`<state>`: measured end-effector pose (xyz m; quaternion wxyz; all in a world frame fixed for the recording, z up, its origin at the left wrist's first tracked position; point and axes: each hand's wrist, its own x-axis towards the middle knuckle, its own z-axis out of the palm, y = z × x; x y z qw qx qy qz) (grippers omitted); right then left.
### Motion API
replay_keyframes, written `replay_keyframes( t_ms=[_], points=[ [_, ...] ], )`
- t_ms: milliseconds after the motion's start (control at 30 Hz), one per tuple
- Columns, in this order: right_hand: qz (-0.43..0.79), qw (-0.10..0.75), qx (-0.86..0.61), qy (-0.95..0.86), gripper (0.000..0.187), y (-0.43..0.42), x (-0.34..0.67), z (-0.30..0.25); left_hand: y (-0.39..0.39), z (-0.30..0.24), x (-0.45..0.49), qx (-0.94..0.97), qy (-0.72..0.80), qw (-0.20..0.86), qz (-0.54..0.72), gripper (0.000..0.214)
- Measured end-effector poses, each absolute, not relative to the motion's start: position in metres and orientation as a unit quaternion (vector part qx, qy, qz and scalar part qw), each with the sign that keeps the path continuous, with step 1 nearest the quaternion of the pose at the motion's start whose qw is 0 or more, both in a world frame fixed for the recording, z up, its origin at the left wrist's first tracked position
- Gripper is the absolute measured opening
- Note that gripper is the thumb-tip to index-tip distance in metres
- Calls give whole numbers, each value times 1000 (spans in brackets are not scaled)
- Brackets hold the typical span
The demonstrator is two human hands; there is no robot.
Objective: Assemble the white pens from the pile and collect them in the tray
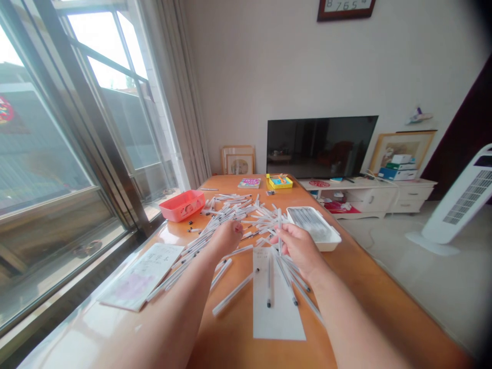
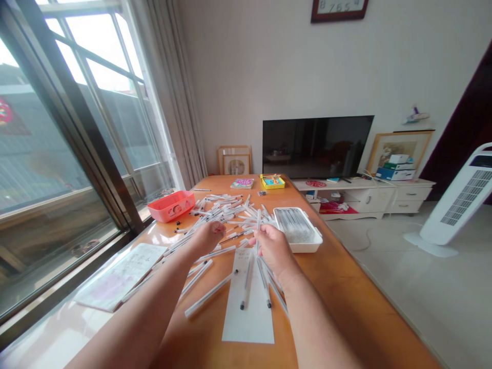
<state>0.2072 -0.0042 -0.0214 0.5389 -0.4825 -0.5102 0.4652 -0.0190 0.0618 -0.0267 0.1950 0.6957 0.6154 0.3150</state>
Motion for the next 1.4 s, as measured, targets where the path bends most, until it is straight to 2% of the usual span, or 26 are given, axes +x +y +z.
replay_keyframes(
  t_ms=[267,433,633,767,967,1100,1300,1400],
  points=[
    [450,566,-492,-485,28,-4,210,-16,68,-29,-9,711,589,197,330,15],
    [431,603,-490,-458,31,-2,213,-17,59,-29,16,762,542,183,303,14],
    [432,630,-478,-434,34,0,214,-18,41,-28,66,888,427,64,159,21],
    [433,633,-476,-431,34,1,216,-19,37,-27,67,877,467,14,112,21],
    [423,633,-478,-437,33,1,217,-18,39,-24,57,850,518,-10,94,20],
    [423,639,-476,-432,34,1,217,-17,36,-27,69,869,482,-1,113,21],
    [429,657,-458,-418,31,4,216,-19,32,-41,90,875,459,-23,154,38],
    [429,656,-459,-417,31,5,217,-20,32,-46,89,878,458,-27,138,39]
  ],
)
